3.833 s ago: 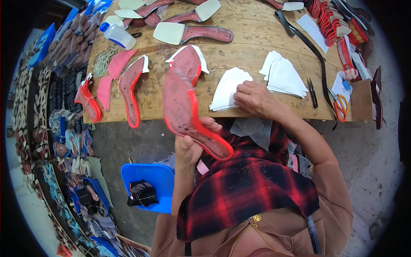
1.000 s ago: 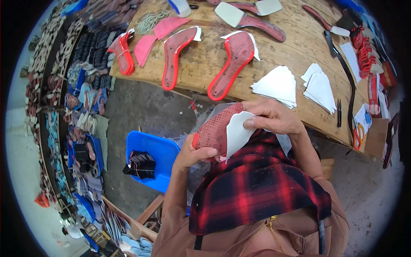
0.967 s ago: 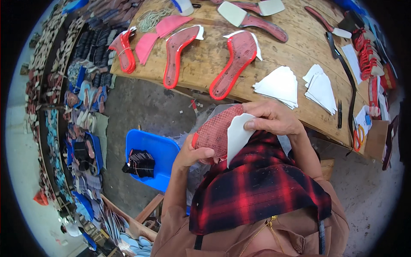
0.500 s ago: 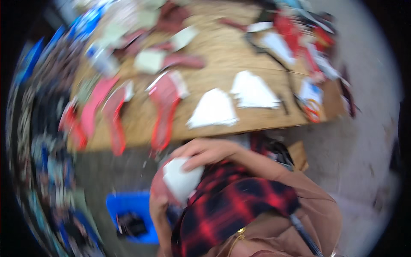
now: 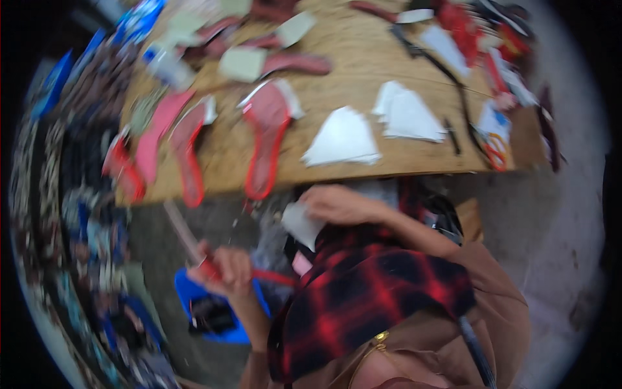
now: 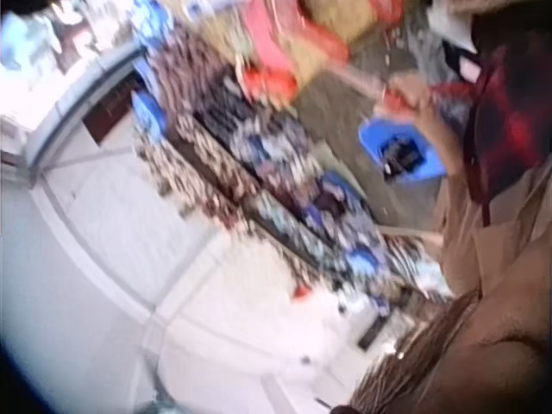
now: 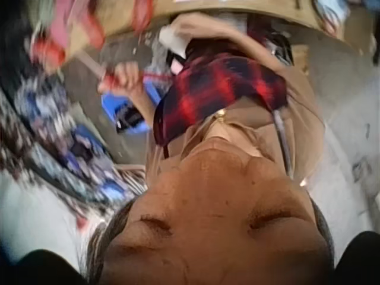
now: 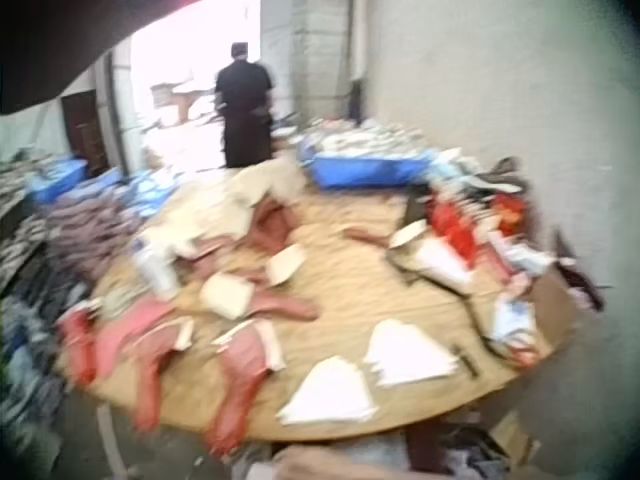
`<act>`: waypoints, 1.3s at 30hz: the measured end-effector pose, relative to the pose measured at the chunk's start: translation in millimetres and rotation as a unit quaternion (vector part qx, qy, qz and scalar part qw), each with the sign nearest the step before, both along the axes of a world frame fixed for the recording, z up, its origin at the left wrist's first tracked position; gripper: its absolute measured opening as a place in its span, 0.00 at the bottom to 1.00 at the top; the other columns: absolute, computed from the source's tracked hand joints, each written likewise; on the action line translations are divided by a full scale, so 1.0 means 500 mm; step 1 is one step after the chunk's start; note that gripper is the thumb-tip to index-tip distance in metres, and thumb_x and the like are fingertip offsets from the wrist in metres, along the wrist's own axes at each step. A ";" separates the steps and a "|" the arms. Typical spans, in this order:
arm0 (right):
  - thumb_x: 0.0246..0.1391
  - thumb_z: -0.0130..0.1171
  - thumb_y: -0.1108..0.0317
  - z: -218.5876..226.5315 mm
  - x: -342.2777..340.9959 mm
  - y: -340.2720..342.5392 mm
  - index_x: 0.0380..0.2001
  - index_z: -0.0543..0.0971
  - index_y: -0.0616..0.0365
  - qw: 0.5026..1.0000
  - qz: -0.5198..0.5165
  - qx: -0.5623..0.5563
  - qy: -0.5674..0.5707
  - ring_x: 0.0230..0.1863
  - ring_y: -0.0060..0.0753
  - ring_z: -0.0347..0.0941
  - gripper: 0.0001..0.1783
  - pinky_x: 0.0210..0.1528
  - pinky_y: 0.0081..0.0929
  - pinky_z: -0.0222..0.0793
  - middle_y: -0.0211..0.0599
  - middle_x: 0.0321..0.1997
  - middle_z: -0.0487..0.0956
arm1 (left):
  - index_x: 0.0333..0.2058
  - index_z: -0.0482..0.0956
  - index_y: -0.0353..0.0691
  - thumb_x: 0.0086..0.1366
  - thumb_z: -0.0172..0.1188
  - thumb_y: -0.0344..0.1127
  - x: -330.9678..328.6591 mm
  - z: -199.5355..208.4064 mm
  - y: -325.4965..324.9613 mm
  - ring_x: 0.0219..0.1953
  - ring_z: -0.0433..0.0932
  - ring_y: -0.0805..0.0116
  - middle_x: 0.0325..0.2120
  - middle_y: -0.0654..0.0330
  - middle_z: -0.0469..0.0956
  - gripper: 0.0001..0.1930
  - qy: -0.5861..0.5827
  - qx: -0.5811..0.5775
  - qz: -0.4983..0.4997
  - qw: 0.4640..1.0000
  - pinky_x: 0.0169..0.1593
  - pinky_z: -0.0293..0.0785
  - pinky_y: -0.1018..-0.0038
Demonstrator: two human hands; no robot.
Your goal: The person assembles red flip-flops by hand at a wooden workbench. They pick up red slipper soles and white insole pads, align the pads onto the soles, and press them together. The person handles the components one at a time, stacking the finished slippers on the table.
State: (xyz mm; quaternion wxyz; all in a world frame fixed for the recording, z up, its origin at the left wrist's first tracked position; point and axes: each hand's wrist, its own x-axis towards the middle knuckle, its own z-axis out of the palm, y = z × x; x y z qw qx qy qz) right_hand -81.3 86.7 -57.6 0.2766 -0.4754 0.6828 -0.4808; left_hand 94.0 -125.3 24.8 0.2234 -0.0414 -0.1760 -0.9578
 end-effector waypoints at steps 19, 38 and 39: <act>0.70 0.43 0.59 0.184 -0.042 0.075 0.60 0.68 0.62 0.730 -0.149 -0.203 -0.635 0.58 0.30 0.70 0.22 0.60 0.33 0.67 0.36 0.58 0.73 | 0.45 0.77 0.32 0.60 0.61 0.34 -0.144 -0.005 0.147 0.37 0.82 0.67 0.34 0.55 0.83 0.17 -0.253 -0.335 -0.288 0.861 0.44 0.77 0.71; 0.69 0.46 0.60 0.164 -0.045 0.074 0.55 0.71 0.63 0.759 -0.196 -0.185 -0.592 0.50 0.23 0.73 0.20 0.55 0.24 0.69 0.33 0.52 0.77 | 0.44 0.78 0.28 0.60 0.63 0.35 -0.152 -0.067 0.145 0.37 0.79 0.72 0.38 0.57 0.82 0.17 -0.324 -0.347 -0.221 0.852 0.44 0.75 0.74; 0.69 0.46 0.61 0.157 -0.046 0.071 0.55 0.71 0.64 0.764 -0.218 -0.174 -0.582 0.49 0.22 0.74 0.20 0.54 0.24 0.69 0.33 0.51 0.77 | 0.44 0.79 0.29 0.60 0.64 0.34 -0.154 -0.069 0.149 0.37 0.78 0.73 0.38 0.58 0.81 0.16 -0.331 -0.350 -0.223 0.847 0.44 0.74 0.74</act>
